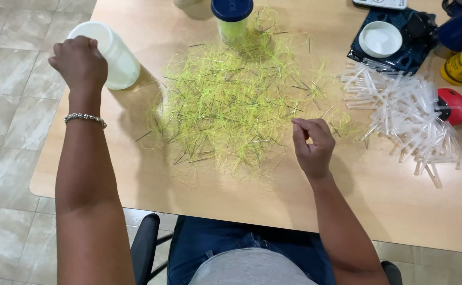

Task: The person sits at a table and repeatedly picks up a yellow feathered object and a clear plastic tube. They insert the feathered object into the tube, then place the assembled item on the table. This process is repeated multiple times.

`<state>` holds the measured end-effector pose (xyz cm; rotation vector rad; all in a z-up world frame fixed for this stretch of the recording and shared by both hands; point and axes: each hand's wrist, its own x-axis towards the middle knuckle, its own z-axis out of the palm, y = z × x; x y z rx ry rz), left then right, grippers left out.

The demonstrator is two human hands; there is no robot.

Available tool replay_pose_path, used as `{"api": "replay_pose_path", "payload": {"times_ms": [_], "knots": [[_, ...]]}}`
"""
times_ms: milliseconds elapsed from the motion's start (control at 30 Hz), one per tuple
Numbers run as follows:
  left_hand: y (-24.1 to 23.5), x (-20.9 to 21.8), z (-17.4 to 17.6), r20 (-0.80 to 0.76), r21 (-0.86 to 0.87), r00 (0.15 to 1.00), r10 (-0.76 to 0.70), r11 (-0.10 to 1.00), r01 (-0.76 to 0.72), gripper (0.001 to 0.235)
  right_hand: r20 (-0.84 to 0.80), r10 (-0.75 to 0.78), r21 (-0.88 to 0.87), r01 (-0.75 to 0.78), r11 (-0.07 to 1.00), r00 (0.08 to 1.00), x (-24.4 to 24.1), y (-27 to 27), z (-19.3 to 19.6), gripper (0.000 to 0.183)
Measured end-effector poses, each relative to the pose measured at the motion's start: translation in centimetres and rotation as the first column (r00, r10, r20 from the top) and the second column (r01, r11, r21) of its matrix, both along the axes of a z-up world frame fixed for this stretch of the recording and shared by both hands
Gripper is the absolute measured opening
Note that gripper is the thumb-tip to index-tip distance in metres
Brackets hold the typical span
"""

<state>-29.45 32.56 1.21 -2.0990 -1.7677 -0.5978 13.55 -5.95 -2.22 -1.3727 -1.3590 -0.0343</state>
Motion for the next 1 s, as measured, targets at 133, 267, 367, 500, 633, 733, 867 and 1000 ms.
{"api": "replay_pose_path", "payload": {"times_ms": [133,267,367,500,633,733,867,1000], "knots": [[-0.6,0.5,-0.3,-0.012,0.035,1.000,0.005,0.999,-0.005,0.040,0.009,0.015,-0.005,-0.015,1.000,1.000,0.1,0.1,-0.2,0.014],[-5.1,5.2,2.9,0.103,0.180,0.984,-0.145,0.976,0.125,0.019,0.029,0.045,0.003,-0.045,0.999,0.999,-0.1,0.3,-0.2,0.014],[-7.7,10.0,3.2,0.176,0.226,0.896,-0.408,0.903,0.366,0.022,0.056,0.058,0.002,-0.058,0.998,0.997,-0.2,0.3,-0.5,0.013],[-13.2,17.4,5.2,0.242,-0.088,0.780,-0.577,0.787,0.610,0.032,0.070,0.079,-0.010,-0.079,0.997,0.994,-0.2,0.4,-0.8,0.013],[-11.9,20.0,-0.3,0.013,-0.345,0.849,-0.529,0.794,0.500,0.056,0.010,0.047,0.075,-0.048,0.996,0.999,0.1,1.0,-0.8,0.014],[-9.2,20.3,-5.6,-0.238,-0.267,0.848,-0.474,0.871,0.412,0.009,0.001,0.036,0.072,-0.036,0.997,0.999,0.4,1.2,-1.1,0.012],[-12.9,20.6,0.9,-0.065,-0.101,0.851,-0.522,0.851,0.515,0.008,-0.020,0.021,0.063,-0.020,0.998,1.000,0.2,1.1,-1.0,0.011],[-17.5,21.6,7.9,0.167,0.162,0.736,-0.656,0.755,0.635,0.016,-0.103,0.026,0.068,-0.019,0.997,0.994,-0.8,1.0,2.0,0.012]]}}
